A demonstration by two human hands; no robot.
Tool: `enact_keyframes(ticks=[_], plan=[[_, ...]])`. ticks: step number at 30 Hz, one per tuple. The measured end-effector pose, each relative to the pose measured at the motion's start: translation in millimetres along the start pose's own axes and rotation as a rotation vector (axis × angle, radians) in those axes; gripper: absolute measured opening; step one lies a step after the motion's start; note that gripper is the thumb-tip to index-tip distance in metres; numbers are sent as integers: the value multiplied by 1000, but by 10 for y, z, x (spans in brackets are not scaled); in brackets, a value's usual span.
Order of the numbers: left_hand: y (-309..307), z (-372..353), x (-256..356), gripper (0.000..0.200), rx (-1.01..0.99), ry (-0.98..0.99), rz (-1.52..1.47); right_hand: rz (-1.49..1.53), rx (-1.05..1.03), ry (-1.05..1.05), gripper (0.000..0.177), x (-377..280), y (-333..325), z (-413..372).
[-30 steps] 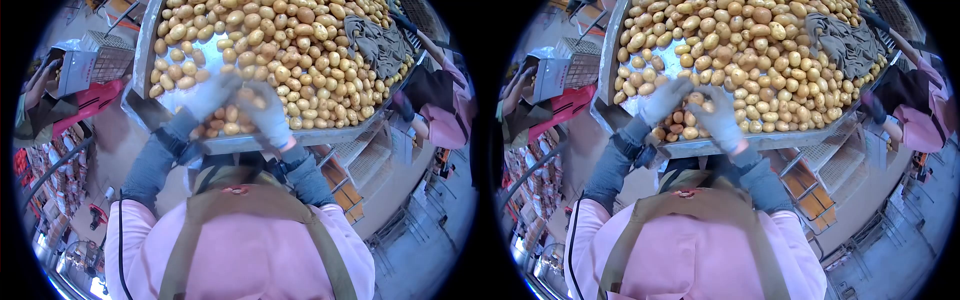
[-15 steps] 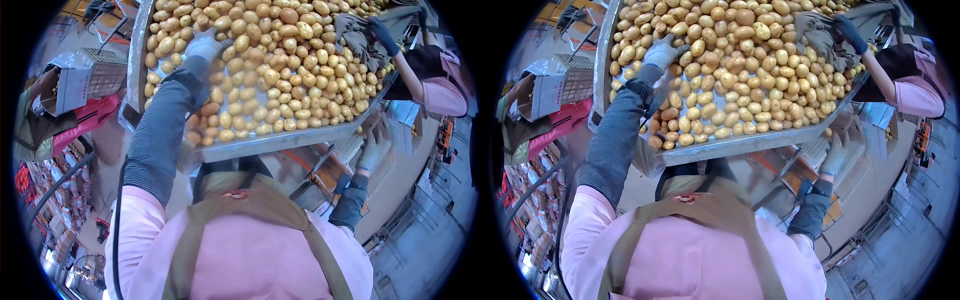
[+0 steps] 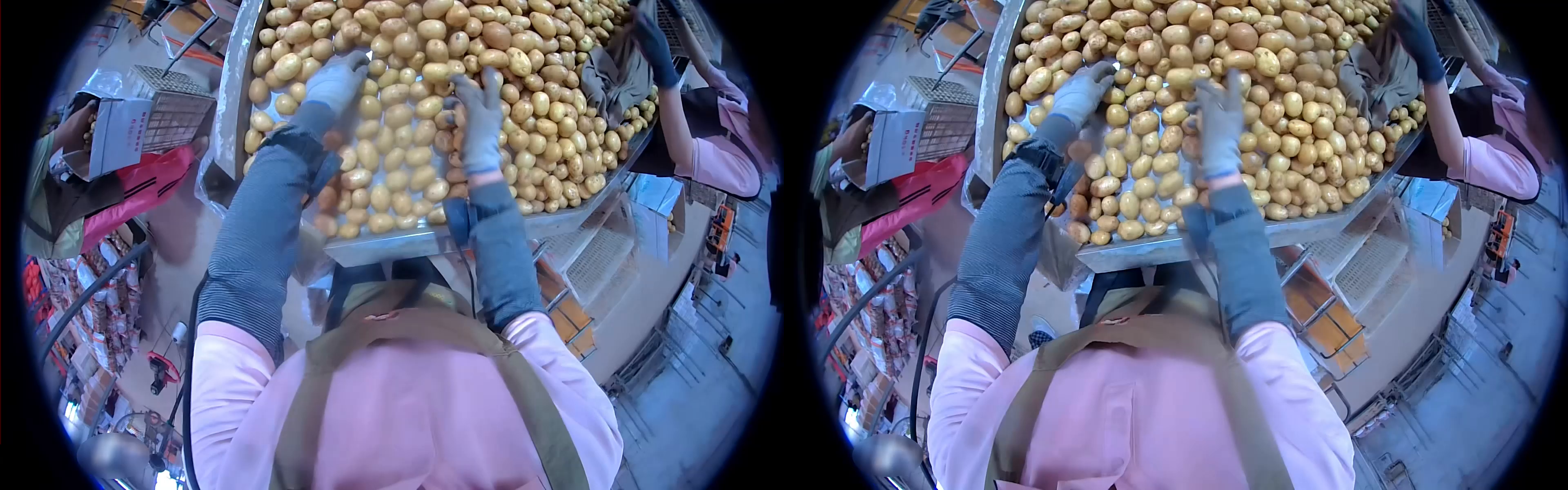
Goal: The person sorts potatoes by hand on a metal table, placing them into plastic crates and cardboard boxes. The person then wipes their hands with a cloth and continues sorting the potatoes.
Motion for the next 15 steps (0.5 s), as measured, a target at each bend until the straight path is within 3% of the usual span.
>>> enact_keyframes(ticks=[1,2,3,5,6,8,9,10,13,15], plan=[[-21,-44,2,45,9,-1,-28,106,118,-19,77,-74,-55,-102],[-18,-64,66,50,11,-47,-36,-1,64,22,66,-83,-170,-224],[20,-46,159,52,23,-69,21,-228,-116,-5,57,12,-184,-355],[93,7,334,56,45,-107,137,-658,-482,-337,36,182,-122,-601],[77,19,374,57,39,-103,63,-604,-543,-347,37,27,-7,-732],[-16,-28,406,57,29,-107,-82,-287,-593,-148,42,-102,92,-900],[-58,-101,383,58,22,-117,-149,-19,-571,63,46,-42,89,-960],[-53,-226,352,57,85,50,-111,254,-533,268,51,28,81,-980],[-174,-892,965,55,-343,11,-115,318,-502,188,63,217,-17,-979],[-124,-876,981,56,-219,-52,-71,-792,-499,-403,68,478,-156,-923]])
Point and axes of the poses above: each hand's wrist, its own z-axis towards the middle knuckle, its own y-axis out of the palm, x = y × z, the point moved 2 cm from there along z, towards the middle knuckle, and after that the axes turned 11 degrees about -z, right-handed, at the moved point
